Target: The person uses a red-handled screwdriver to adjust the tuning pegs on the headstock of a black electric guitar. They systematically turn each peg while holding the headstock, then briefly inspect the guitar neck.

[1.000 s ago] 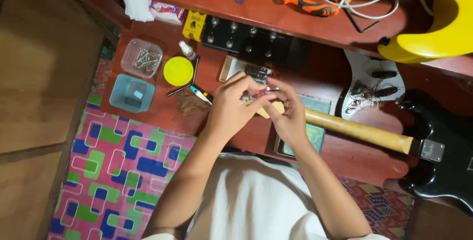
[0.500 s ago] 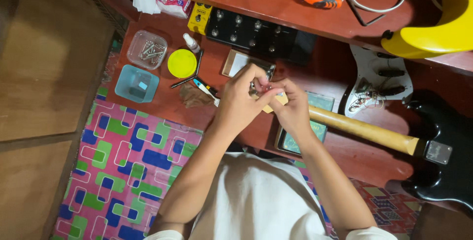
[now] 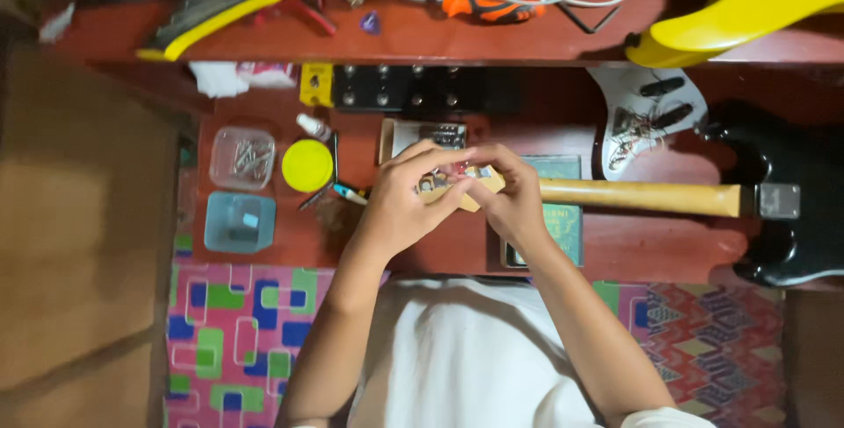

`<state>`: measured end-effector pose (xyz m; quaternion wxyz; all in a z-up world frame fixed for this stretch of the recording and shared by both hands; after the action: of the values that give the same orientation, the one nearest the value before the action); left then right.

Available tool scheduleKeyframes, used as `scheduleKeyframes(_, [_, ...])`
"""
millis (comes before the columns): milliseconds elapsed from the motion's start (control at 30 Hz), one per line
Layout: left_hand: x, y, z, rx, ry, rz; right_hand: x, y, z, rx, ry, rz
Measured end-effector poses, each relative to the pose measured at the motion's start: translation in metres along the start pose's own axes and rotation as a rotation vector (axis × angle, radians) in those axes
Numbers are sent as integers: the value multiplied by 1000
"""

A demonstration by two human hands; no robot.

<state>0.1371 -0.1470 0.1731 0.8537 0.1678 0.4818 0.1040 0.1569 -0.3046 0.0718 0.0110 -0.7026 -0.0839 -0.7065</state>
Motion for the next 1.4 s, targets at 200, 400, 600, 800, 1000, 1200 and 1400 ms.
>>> scheduleKeyframes(200, [40, 2, -8, 45, 138, -223, 6, -14, -12, 58, -216, 163])
scheduleKeyframes(400, [23, 11, 17, 166, -43, -195, 6, -9, -10, -90, -106, -5])
scheduleKeyframes(600, [36, 15, 19, 200, -41, -276, 4, -17, -21, -141, -332, 67])
scheduleKeyframes(800, [37, 11, 17, 223, -120, -298, 17, -19, -22, -265, -170, -83])
scheduleKeyframes(1000, [30, 16, 20, 233, -115, -297, 21, -19, -26, -237, -180, -67])
scheduleKeyframes(1200, [26, 7, 16, 170, -125, -257, 18, -6, -15, -222, -48, -121])
scheduleKeyframes(1400, [34, 1, 13, 128, -13, -165, 17, 4, -11, -94, -120, -171])
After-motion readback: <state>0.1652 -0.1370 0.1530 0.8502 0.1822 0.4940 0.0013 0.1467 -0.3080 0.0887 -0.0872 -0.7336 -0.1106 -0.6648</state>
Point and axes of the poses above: each hand's wrist, its own z-axis towards the middle knuckle, its own y-axis out of the back of the hand, x = y × z, the point moved 6 cm from there along z, towards the middle knuckle, and after that the axes turned 13 degrees about -y, right-handed, at the moved point
